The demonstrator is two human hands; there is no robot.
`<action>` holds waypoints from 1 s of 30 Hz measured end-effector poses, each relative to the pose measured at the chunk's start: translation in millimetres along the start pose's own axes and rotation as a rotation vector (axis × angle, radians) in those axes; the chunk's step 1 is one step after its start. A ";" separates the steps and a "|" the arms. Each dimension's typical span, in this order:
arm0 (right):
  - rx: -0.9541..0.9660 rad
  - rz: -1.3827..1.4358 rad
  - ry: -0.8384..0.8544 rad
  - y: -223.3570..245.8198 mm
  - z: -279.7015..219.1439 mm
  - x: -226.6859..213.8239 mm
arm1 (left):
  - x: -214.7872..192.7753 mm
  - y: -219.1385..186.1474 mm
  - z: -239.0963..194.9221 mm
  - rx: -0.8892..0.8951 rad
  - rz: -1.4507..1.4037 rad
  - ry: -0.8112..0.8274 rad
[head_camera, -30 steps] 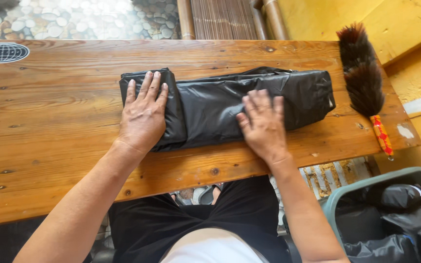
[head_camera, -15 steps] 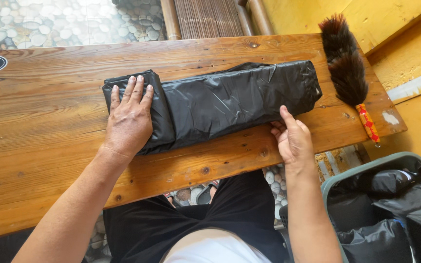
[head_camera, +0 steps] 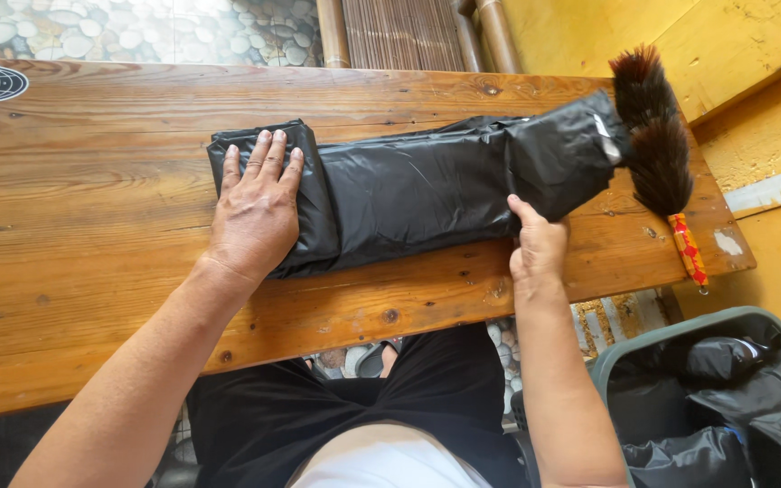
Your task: The person places a black plastic bag on a wooden table, smooths it out, and folds it into a compact rectangular shape. They then secure the folded bag with a blue strap and a white label.
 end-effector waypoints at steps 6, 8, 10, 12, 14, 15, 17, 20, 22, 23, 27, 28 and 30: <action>-0.593 -0.584 0.246 8.3 -32.8 4.4 | -6.0 -0.2 -1.1 0.018 0.005 0.027; -0.925 -0.908 0.597 47.2 -86.9 34.3 | -6.3 -1.7 -0.2 0.000 0.017 0.019; -1.017 -1.067 0.666 45.3 -83.1 31.4 | -6.3 0.1 -0.2 0.017 0.020 0.022; -1.108 -1.228 0.735 50.8 -79.4 30.4 | -6.3 -0.1 0.3 0.033 0.023 0.025; -0.990 -1.427 0.988 61.4 -75.2 31.3 | -6.3 -2.0 1.0 0.024 0.023 0.019; -0.989 -1.428 0.989 67.2 -72.2 32.4 | -5.3 -2.0 1.1 0.023 0.022 0.020; -0.818 -1.273 1.247 77.8 -66.9 34.8 | -3.3 -2.3 1.5 0.030 0.034 0.048; -0.681 -1.272 1.324 89.7 -69.2 35.9 | 0.5 -3.0 3.1 0.036 0.042 0.059; -0.761 -1.285 1.299 77.6 -71.7 36.3 | -6.0 -5.3 2.3 0.041 0.065 0.063; -0.841 -1.298 1.267 72.0 -72.7 36.2 | -9.3 -6.8 2.9 0.050 0.087 0.065; -0.976 -1.239 1.121 46.7 -77.2 39.6 | -23.8 -12.1 7.8 0.121 0.290 0.051; -0.993 -1.251 1.088 44.6 -77.7 40.6 | -28.0 -11.9 9.7 0.203 0.152 0.021; -1.010 -1.262 1.054 44.8 -82.7 43.1 | -24.9 -10.8 13.5 0.283 0.015 -0.011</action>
Point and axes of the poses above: each hand's wrist, its own z-axis towards the middle knuckle, its own x-axis out of the palm, y = z × x, the point moved 1 cm from there along z, towards the middle knuckle, and after that the axes turned 12 degrees about z, right-handed, at the moved point
